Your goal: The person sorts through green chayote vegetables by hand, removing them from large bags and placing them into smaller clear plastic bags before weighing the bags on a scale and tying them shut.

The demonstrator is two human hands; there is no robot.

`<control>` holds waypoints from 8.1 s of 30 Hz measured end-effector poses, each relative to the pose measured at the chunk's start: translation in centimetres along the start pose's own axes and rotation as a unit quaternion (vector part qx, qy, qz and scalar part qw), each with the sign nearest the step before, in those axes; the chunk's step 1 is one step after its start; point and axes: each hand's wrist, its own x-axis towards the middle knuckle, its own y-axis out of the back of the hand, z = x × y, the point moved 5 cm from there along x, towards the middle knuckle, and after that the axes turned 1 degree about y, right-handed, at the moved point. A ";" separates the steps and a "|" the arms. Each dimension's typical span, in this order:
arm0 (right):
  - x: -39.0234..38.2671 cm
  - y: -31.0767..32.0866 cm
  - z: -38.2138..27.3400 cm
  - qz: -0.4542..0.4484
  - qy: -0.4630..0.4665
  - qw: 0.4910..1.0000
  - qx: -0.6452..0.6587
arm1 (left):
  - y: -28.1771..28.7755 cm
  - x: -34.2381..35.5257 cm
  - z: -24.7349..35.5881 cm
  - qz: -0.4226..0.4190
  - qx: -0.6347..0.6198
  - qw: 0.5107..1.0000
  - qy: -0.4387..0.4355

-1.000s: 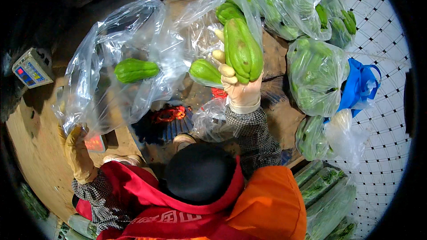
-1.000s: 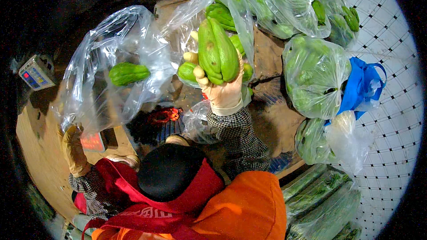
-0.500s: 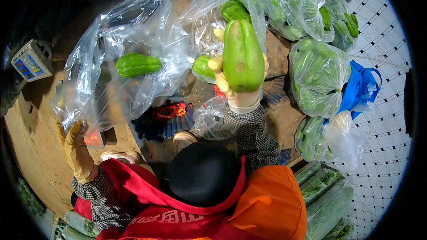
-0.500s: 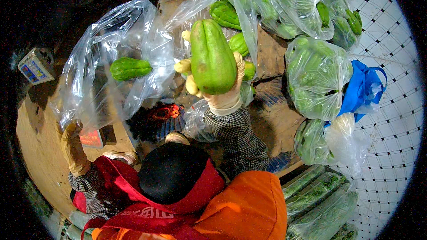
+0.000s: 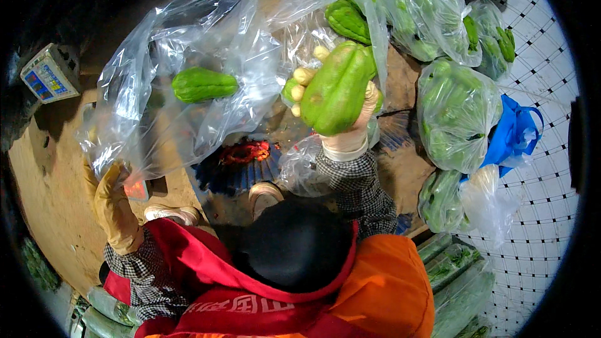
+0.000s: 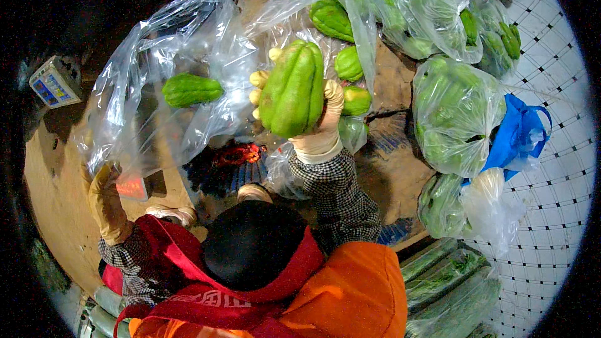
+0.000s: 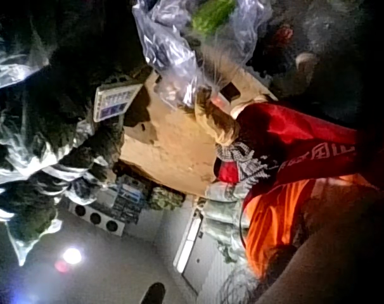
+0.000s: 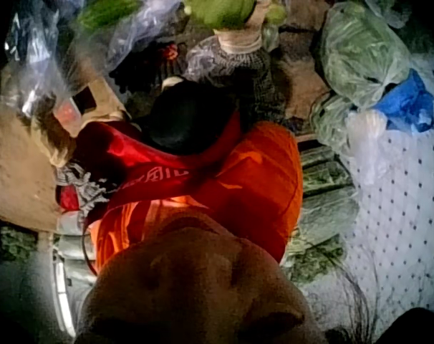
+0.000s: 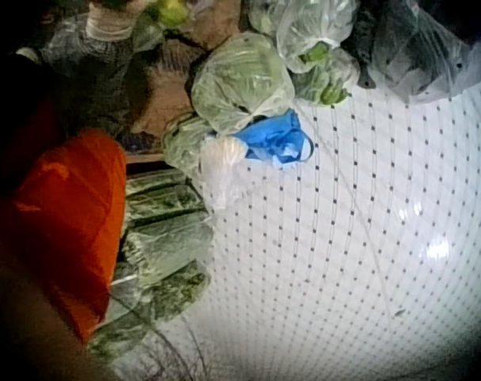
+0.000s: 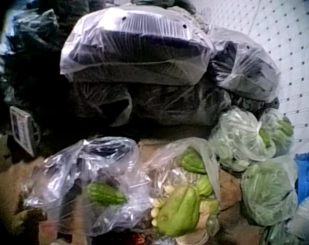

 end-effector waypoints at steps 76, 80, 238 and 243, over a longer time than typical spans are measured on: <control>7.4 6.8 7.2 0.213 -0.035 0.776 -0.592 | 0.4 -0.4 1.9 0.004 0.038 0.993 -0.116; 2.4 3.0 -7.0 0.324 0.136 0.452 -0.820 | 0.3 -0.2 1.7 -0.057 -0.055 0.994 -0.081; -25.4 4.6 -9.9 0.520 0.016 0.277 -0.808 | -1.2 -3.0 6.1 -0.296 -0.348 0.890 0.001; -17.1 -1.5 -5.2 0.182 0.121 0.146 -0.965 | -0.3 -2.6 5.8 -0.299 -0.327 0.896 0.011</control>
